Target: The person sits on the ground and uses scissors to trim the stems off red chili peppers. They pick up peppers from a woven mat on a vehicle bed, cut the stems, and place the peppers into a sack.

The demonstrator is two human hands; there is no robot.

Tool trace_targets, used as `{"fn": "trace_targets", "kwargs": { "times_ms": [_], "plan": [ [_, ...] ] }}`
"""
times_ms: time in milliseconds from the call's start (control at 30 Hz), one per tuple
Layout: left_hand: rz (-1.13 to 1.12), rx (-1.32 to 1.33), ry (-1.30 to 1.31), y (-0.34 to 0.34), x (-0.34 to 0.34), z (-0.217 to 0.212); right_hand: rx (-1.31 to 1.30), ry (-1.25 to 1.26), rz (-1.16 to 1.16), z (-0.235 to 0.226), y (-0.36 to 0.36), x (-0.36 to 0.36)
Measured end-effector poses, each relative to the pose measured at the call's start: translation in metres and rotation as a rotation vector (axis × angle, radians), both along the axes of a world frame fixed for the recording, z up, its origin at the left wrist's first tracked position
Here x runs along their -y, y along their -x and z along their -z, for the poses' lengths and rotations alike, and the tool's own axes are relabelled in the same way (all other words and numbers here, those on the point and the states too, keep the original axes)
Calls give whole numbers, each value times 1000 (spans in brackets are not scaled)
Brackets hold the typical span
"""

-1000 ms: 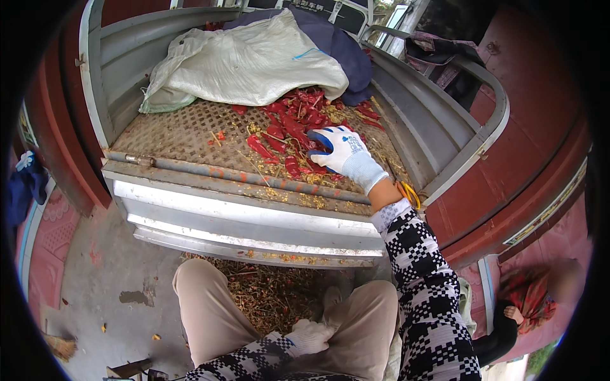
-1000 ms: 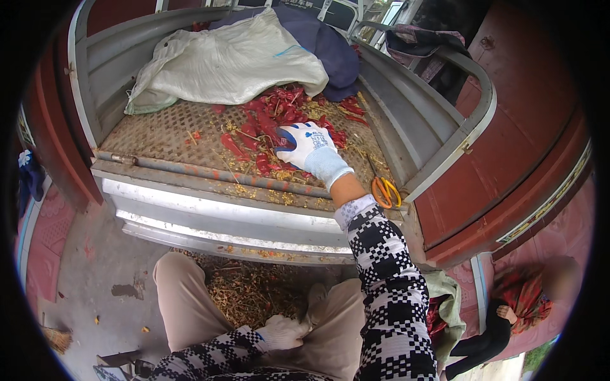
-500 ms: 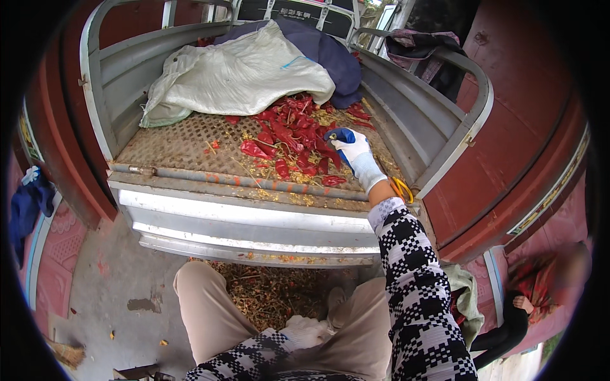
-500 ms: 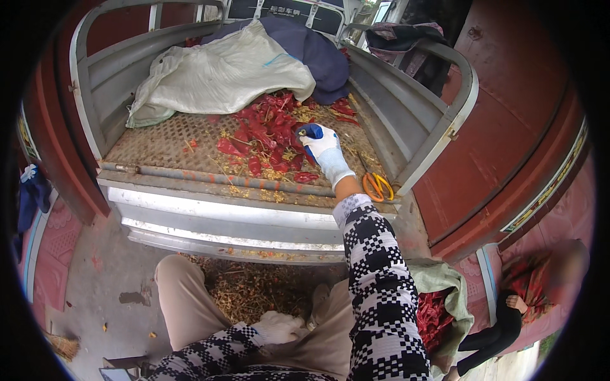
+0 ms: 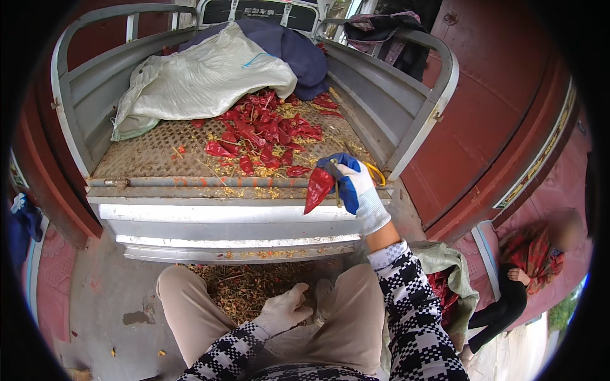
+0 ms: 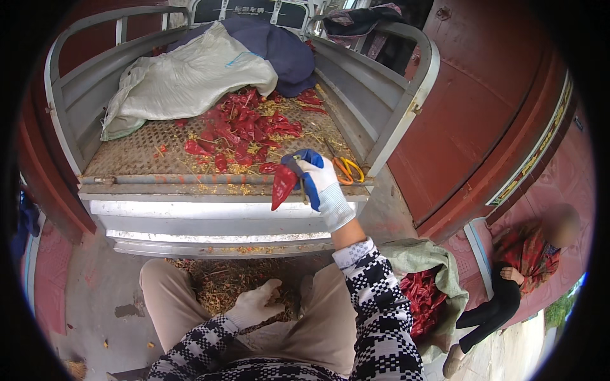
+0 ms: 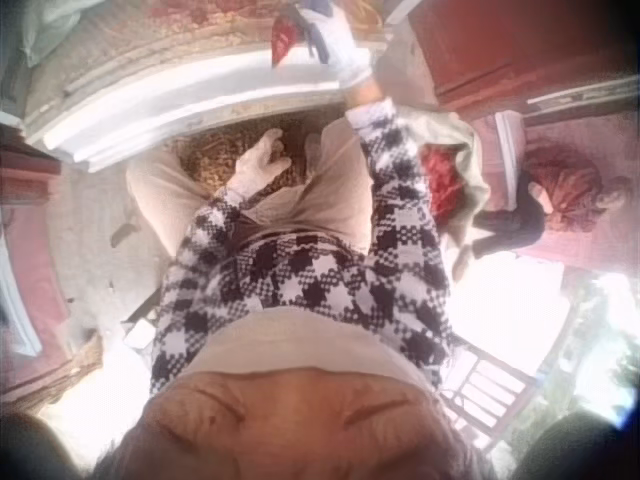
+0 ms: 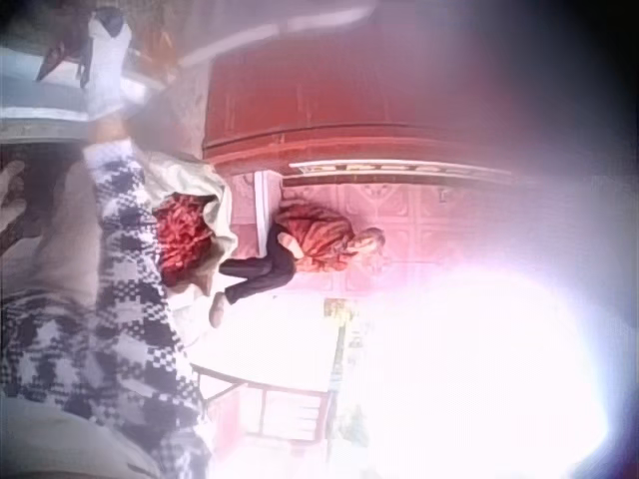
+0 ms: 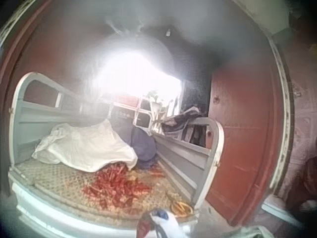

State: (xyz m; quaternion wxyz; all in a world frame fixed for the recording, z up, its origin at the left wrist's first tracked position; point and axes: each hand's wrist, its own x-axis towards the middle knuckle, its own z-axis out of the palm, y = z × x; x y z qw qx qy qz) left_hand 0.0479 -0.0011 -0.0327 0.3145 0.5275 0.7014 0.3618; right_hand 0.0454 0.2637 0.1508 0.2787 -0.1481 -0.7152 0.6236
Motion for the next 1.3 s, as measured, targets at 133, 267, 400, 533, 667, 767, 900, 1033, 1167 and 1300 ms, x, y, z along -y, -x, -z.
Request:
{"fn": "trace_targets", "kwargs": {
  "times_ms": [133, 267, 400, 533, 667, 767, 900, 1033, 1167, 1300],
  "plan": [
    [-324, 388, -311, 23, 0, 14, 57, -266, 201, 63, -29, 57],
    [-459, 513, -522, 38, -1, 30, 145, -234, 340, 141, -41, 110],
    [-398, 588, -422, 28, -8, 32, 276, -187, 416, 204, -49, 136],
    [-364, 490, -294, 24, -17, 30, 246, 213, 387, 217, -59, 125],
    [-339, 421, -233, 21, -20, 36, 241, 270, 329, 212, -67, 137],
    [-284, 281, -216, 21, -24, 51, 209, 210, 351, 214, -72, 135],
    [-332, 176, -136, 17, -25, 44, 197, 9, 412, 218, -69, 135],
    [-351, 370, -267, 20, -19, 21, 273, -326, 325, 180, -71, 138],
    [-338, 200, -340, 0, -32, 0, 244, -778, 392, 169, -87, 128],
    [-295, 386, -175, 12, -33, 18, 126, -828, 363, 165, -90, 128]
  ]
}}
